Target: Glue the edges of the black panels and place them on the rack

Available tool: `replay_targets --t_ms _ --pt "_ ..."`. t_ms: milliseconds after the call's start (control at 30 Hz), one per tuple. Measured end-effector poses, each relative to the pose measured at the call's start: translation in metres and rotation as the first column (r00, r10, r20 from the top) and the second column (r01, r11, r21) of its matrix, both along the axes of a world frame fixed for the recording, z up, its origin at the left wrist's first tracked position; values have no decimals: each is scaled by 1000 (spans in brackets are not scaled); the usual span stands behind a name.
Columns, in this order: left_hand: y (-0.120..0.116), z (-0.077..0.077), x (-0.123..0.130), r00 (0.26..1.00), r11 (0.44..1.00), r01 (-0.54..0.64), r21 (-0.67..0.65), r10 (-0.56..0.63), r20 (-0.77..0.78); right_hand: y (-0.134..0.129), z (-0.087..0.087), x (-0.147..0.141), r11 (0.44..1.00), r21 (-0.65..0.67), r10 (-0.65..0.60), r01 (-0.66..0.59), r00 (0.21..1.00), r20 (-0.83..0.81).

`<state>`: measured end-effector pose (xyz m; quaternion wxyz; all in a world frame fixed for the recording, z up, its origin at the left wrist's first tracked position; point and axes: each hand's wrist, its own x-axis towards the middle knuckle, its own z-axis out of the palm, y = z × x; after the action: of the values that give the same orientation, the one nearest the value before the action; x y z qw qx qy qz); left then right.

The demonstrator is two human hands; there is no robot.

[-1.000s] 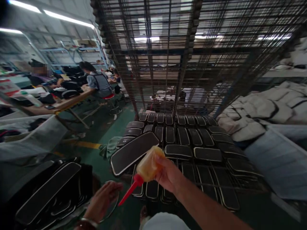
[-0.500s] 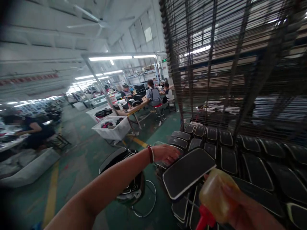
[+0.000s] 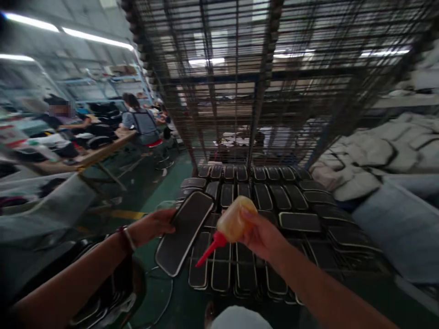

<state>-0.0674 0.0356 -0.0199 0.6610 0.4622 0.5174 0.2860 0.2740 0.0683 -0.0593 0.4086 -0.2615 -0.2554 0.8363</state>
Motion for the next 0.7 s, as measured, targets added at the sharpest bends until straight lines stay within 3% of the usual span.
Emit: replay_targets --t_ms 100,200,333,567,700 --pt "-3 -2 -10 998 998 54 -25 -53 33 29 16 23 978 139 -159 157 987 6" --pt "-9 -3 -13 993 991 120 -55 -119 25 46 30 38 910 310 -302 274 952 45" --pt "-10 -5 -13 983 980 183 -81 -182 19 49 42 40 839 489 -332 239 937 111" --pt "-8 -9 -14 951 947 305 -103 -297 86 41 46 34 787 586 -342 194 927 153" --pt "-12 -10 -16 980 977 200 -74 -199 22 33 44 37 798 554 -385 237 908 166"
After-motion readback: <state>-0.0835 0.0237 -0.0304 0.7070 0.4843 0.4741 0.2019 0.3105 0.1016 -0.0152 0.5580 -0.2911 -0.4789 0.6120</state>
